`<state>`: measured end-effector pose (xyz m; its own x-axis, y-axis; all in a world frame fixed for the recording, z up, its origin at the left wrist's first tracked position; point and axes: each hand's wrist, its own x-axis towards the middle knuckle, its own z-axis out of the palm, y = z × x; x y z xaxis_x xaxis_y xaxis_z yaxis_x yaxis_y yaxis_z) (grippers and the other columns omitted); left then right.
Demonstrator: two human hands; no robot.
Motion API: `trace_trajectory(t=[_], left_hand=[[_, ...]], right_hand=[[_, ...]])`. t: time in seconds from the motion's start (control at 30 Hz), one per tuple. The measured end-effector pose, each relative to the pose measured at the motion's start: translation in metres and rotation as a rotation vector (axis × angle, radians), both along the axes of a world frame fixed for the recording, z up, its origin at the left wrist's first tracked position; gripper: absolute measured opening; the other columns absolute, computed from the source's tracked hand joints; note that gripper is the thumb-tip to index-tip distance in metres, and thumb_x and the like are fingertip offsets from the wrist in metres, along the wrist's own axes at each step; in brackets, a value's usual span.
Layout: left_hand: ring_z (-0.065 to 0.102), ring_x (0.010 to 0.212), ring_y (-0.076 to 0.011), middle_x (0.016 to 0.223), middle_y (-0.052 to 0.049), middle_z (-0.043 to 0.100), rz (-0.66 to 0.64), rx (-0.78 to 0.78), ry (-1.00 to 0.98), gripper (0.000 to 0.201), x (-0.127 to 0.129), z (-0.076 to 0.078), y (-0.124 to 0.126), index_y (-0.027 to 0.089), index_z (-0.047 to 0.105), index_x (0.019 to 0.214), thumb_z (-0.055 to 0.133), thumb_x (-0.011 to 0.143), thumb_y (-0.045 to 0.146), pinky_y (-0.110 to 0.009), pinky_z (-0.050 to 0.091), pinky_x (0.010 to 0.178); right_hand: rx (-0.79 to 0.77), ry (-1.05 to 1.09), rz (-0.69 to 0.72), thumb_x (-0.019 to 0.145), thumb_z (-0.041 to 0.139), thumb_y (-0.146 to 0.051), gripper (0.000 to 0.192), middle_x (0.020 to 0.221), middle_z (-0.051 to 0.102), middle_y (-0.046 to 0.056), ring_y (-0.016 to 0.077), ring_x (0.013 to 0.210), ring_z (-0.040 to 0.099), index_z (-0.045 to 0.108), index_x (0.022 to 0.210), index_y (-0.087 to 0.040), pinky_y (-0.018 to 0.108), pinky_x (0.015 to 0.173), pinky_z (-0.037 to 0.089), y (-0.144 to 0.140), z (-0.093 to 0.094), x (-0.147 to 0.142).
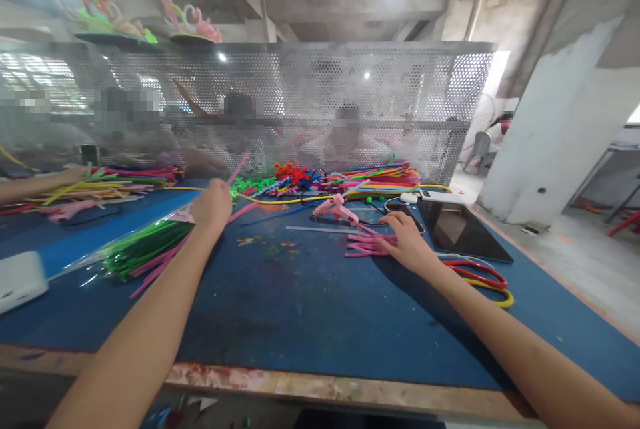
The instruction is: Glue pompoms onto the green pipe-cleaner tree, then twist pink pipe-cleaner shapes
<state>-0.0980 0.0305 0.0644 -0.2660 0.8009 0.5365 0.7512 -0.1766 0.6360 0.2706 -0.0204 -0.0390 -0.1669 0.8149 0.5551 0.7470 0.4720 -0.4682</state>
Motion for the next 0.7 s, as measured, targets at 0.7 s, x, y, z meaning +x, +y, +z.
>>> trace_trajectory(t=[0.7], left_hand=[[0.051,0.045,-0.0102,0.065,0.001,0.064,-0.911,-0.224,-0.201,0.02,0.157,-0.092,-0.063,0.02,0.067,0.087,0.05,0.087,0.031,-0.021,0.039,0.053]], right_hand=[[-0.028,1.3,-0.049,0.061,0.071,-0.05,0.038,0.061,0.055,-0.003,0.0077,0.053,0.051,0.064,0.079,-0.018,0.022,0.051,0.045,0.007,0.015,0.002]])
